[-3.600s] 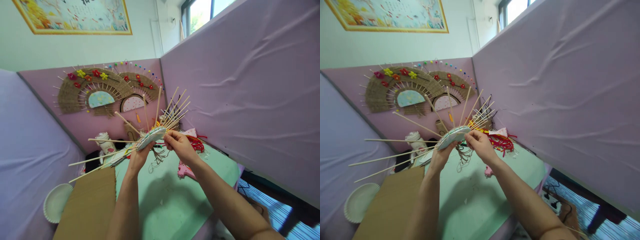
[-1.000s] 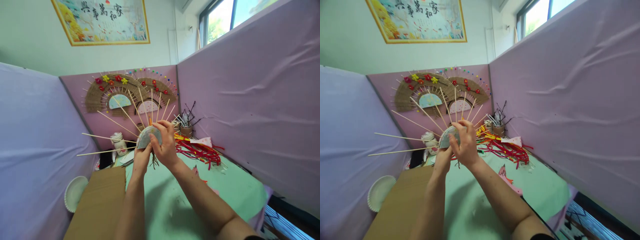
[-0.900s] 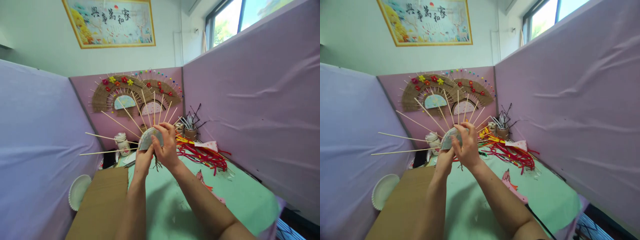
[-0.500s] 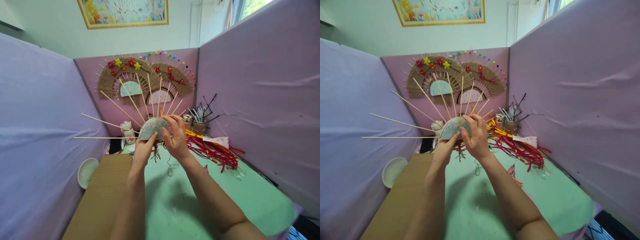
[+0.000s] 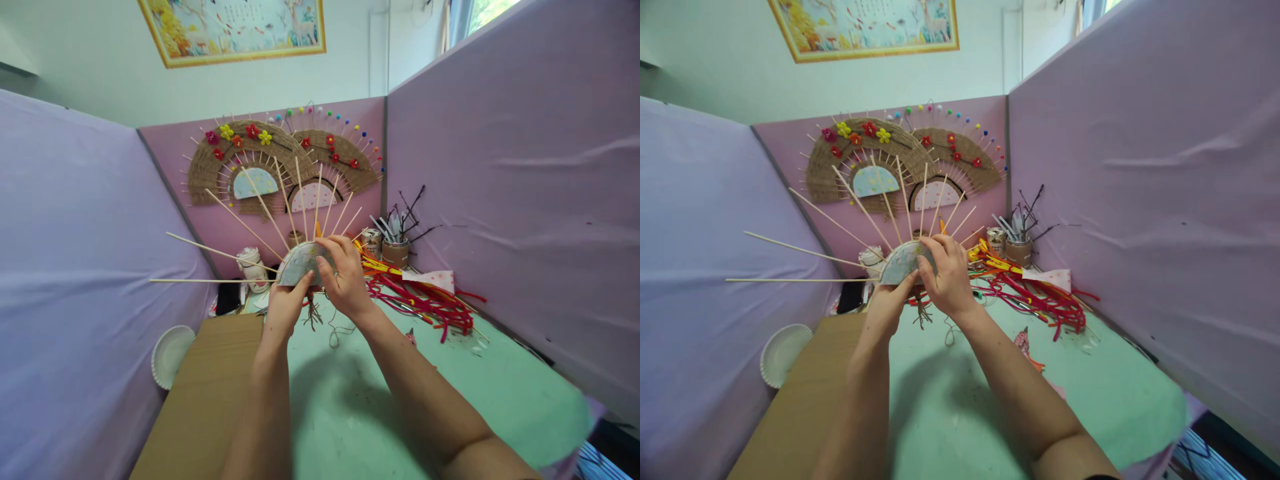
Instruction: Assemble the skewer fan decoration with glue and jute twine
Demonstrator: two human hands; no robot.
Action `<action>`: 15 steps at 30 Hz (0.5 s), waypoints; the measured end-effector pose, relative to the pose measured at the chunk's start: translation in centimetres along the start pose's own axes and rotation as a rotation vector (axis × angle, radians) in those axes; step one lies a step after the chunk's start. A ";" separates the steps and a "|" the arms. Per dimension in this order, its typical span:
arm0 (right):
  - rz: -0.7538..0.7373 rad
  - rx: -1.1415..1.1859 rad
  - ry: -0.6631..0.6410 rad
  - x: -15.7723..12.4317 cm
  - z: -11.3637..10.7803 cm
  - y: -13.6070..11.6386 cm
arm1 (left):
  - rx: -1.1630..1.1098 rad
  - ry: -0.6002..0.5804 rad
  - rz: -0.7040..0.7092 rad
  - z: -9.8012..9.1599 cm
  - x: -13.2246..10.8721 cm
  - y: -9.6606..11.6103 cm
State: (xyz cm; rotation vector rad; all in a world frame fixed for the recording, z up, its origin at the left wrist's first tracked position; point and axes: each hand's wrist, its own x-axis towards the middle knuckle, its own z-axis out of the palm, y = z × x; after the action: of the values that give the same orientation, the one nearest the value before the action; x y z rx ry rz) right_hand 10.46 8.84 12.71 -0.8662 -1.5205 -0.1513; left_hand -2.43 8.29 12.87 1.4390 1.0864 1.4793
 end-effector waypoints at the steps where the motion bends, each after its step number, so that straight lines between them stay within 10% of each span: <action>1: 0.004 0.001 -0.005 0.0 0.0 0.0 | 0.008 -0.004 0.006 0.0 -0.1 0.2; 15: 0.009 -0.027 0.001 0.1 -0.4 -0.3 | 0.001 0.001 0.009 0.3 -0.2 0.0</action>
State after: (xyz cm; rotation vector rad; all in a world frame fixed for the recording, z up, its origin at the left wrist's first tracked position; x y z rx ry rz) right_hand 10.59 8.49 12.95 -0.8945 -1.5159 -0.1659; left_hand -2.14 8.07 12.82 1.4458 1.0829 1.4865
